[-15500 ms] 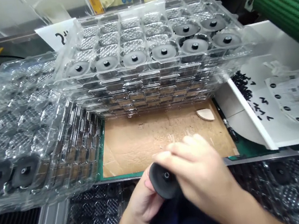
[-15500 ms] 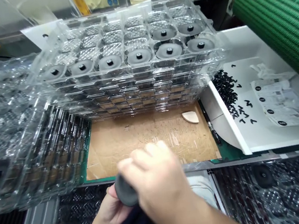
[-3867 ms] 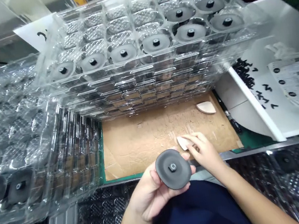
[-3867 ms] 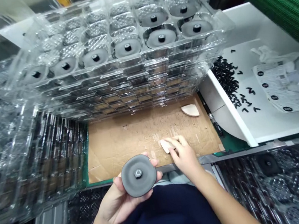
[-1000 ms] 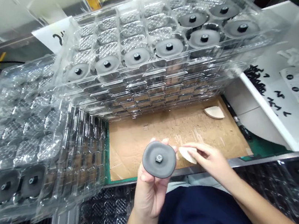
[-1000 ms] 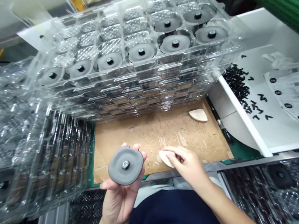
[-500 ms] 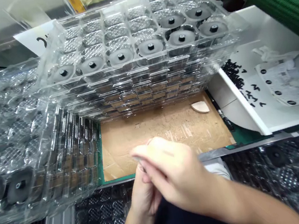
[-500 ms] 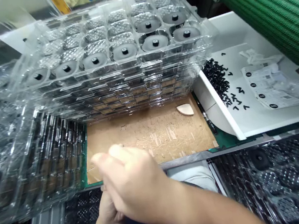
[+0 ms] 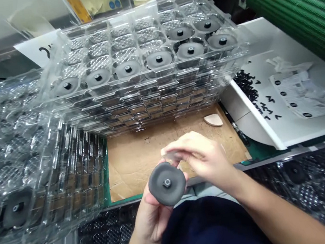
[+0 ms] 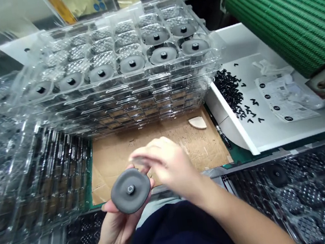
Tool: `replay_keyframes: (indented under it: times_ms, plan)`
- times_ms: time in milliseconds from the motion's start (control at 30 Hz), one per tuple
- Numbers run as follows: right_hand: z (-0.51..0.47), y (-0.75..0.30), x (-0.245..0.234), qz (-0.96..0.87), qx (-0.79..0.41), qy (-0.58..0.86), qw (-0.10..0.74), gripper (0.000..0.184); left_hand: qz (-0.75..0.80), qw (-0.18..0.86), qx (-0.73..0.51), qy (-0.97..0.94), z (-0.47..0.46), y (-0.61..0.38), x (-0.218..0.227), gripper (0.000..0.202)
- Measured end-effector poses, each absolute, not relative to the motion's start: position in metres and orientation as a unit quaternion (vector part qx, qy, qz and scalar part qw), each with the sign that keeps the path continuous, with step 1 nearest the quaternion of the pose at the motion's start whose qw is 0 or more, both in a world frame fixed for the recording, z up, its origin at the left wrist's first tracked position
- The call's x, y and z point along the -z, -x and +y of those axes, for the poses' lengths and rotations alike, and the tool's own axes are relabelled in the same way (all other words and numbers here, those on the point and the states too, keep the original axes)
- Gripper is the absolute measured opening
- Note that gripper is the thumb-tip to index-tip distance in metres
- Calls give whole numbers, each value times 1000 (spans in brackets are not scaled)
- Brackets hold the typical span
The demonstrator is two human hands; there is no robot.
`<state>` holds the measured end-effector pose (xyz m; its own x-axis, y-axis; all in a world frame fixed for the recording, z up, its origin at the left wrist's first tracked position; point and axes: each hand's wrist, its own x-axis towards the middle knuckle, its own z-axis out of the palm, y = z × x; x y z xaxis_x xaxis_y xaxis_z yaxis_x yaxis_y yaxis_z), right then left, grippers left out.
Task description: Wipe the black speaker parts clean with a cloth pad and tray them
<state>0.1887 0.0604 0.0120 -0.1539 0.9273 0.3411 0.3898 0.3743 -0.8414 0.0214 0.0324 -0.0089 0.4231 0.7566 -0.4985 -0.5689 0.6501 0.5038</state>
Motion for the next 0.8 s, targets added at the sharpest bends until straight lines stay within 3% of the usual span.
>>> replay_keyframes:
  times_ms: [133,333,500,633,800]
  plan:
    - [41,-205,29,-522,-438,608,408,21,321,850,-402,-114,31,-15,5,59]
    - [-4,-220,70,-483,-454,662,348,27,304,865,-388,-95,33,-22,4,56]
    - [4,-221,16,-522,-335,675,401,18,298,863,-385,-134,31,-32,0,56]
    - [19,-204,-30,-691,-204,516,464,28,348,833,-400,-160,27,-38,-1,60]
    - [27,-186,-38,-733,-185,546,362,20,418,789,-416,-170,26,-41,6,61]
